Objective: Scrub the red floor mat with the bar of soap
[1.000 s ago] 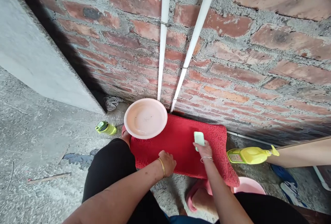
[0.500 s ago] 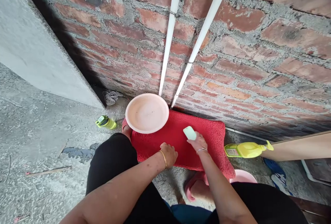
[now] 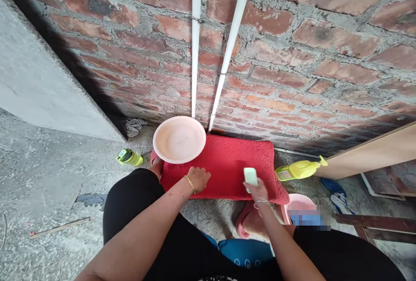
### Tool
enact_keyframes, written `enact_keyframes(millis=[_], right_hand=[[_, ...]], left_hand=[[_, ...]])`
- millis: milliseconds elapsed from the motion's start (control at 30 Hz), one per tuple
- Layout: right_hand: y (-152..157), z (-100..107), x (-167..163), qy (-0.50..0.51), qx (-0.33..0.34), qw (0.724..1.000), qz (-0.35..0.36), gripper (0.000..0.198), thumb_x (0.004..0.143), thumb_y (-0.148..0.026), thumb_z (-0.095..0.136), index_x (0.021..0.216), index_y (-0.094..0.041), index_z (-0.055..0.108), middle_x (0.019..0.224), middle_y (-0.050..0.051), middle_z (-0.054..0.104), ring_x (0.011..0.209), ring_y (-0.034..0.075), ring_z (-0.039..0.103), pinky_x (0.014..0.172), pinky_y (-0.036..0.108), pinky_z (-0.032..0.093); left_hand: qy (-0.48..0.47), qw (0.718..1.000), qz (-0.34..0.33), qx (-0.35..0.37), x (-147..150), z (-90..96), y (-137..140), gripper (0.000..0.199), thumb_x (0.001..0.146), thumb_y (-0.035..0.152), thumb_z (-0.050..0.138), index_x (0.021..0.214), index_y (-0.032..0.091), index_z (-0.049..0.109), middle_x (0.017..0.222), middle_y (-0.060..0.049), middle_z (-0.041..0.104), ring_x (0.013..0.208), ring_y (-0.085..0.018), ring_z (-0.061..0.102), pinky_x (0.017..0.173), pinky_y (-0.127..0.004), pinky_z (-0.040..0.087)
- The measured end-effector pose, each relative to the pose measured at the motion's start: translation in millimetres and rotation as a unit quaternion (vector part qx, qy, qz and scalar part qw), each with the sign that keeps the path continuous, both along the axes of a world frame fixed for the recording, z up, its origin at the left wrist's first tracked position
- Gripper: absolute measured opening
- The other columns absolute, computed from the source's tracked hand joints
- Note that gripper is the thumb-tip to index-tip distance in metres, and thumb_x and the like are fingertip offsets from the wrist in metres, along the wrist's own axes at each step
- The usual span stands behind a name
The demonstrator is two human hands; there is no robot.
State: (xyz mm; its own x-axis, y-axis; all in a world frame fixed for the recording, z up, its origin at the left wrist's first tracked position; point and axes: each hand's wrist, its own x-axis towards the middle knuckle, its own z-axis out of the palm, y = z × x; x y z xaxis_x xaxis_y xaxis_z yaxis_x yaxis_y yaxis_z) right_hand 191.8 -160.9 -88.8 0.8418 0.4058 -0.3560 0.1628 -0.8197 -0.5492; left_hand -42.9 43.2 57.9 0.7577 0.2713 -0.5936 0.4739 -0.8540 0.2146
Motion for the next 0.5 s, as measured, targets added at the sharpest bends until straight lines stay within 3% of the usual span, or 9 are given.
enact_keyframes(millis=[67,133,267,367,500], right_hand=[[27.2,0.1,-50.5,0.016,-0.003,0.991,0.135,0.051,0.071,-0.036,0.068,0.117,-0.017,0.056,0.101,0.009,0.070,0.088,0.025,0.067,0.077,0.035,0.053],[49.4,-0.3,-97.3,0.014,-0.009,0.977,0.215,0.060,0.062,-0.033,0.077,0.118,-0.021,0.057,0.112,0.008,0.067,0.100,0.026,0.064,0.086,0.036,0.050],[69.8,-0.3,-149.3,-0.050,-0.086,0.896,0.433,0.073,0.065,-0.038,0.076,0.131,-0.021,0.052,0.130,0.015,0.057,0.118,0.033,0.054,0.101,0.045,0.040],[61.6,1.4,-137.0,-0.078,-0.125,0.883,0.446,0.075,0.071,-0.039,0.073,0.139,-0.022,0.045,0.134,0.015,0.054,0.120,0.032,0.052,0.102,0.044,0.037],[15.9,6.4,-73.7,-0.104,-0.156,0.923,0.337,0.069,0.070,-0.030,0.071,0.135,-0.019,0.048,0.126,0.013,0.058,0.112,0.027,0.056,0.098,0.037,0.040]], left_hand=[[0.005,1.000,0.002,0.004,0.2,0.0,1.1,0.037,0.087,0.029,0.055,0.123,0.018,0.059,0.126,-0.016,0.061,0.114,-0.031,0.059,0.092,-0.046,0.046],[0.010,1.000,0.003,0.008,2.2,-3.1,1.1,0.037,0.087,0.027,0.054,0.123,0.019,0.059,0.126,-0.015,0.061,0.114,-0.031,0.059,0.092,-0.045,0.046],[0.024,1.000,-0.001,0.009,7.5,-11.9,-0.4,0.035,0.088,0.026,0.054,0.122,0.021,0.060,0.127,-0.014,0.061,0.113,-0.028,0.059,0.091,-0.042,0.046],[0.039,0.999,-0.008,0.012,11.3,-13.2,-1.9,0.036,0.088,0.027,0.055,0.122,0.019,0.059,0.127,-0.013,0.061,0.113,-0.028,0.059,0.091,-0.041,0.046],[0.040,0.999,-0.018,0.013,17.0,-7.3,-3.1,0.037,0.088,0.029,0.055,0.124,0.020,0.058,0.128,-0.013,0.061,0.114,-0.028,0.058,0.092,-0.040,0.046]])
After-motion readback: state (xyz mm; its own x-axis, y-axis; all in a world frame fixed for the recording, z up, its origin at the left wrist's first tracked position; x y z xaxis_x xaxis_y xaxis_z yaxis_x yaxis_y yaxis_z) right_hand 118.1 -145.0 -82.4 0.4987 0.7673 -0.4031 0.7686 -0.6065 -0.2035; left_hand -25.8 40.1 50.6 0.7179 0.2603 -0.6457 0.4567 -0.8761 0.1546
